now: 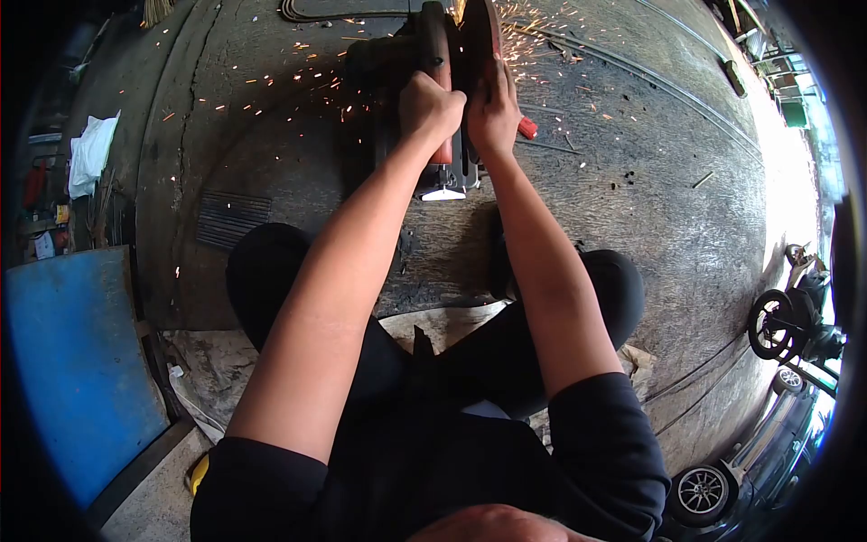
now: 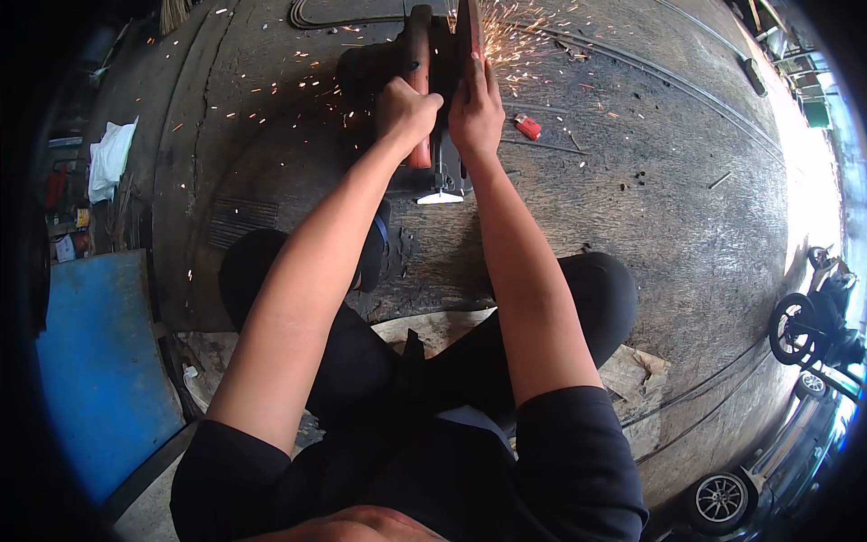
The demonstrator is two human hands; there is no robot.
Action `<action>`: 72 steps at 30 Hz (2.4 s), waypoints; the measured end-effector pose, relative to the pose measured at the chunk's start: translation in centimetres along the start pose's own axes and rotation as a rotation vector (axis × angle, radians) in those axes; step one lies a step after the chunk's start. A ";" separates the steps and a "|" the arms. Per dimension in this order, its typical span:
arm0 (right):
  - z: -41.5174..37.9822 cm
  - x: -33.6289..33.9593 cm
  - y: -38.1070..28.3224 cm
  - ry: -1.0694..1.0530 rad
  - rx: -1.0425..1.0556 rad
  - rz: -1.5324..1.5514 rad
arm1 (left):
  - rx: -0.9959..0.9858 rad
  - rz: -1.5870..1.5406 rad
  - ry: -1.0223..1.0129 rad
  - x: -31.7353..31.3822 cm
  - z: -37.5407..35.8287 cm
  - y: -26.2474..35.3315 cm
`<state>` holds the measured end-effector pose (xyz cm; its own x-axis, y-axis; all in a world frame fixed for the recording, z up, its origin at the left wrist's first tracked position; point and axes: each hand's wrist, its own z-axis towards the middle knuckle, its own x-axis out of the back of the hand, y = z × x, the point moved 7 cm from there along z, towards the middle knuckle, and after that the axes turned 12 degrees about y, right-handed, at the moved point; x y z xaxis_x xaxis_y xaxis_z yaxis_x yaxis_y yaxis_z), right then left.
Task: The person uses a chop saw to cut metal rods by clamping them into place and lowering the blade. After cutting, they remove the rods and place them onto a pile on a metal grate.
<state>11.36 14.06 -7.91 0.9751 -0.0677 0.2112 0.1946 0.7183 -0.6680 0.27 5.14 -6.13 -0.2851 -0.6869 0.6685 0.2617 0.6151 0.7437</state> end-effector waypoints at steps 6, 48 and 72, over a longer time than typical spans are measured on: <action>0.0 -0.1 0.0 0.005 0.021 0.002 | -0.009 -0.032 0.024 0.0 -0.1 0.0; -0.3 0.0 0.2 0.006 0.006 0.002 | -0.053 -0.040 0.040 0.0 -0.2 -0.1; -0.9 0.1 0.5 -0.008 -0.029 -0.006 | -0.031 0.015 0.021 -0.8 -0.2 -1.1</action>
<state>11.69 13.76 -8.85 0.9730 -0.0668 0.2210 0.2039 0.6974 -0.6870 0.42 4.90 -7.47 -0.2613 -0.6857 0.6794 0.2945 0.6137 0.7326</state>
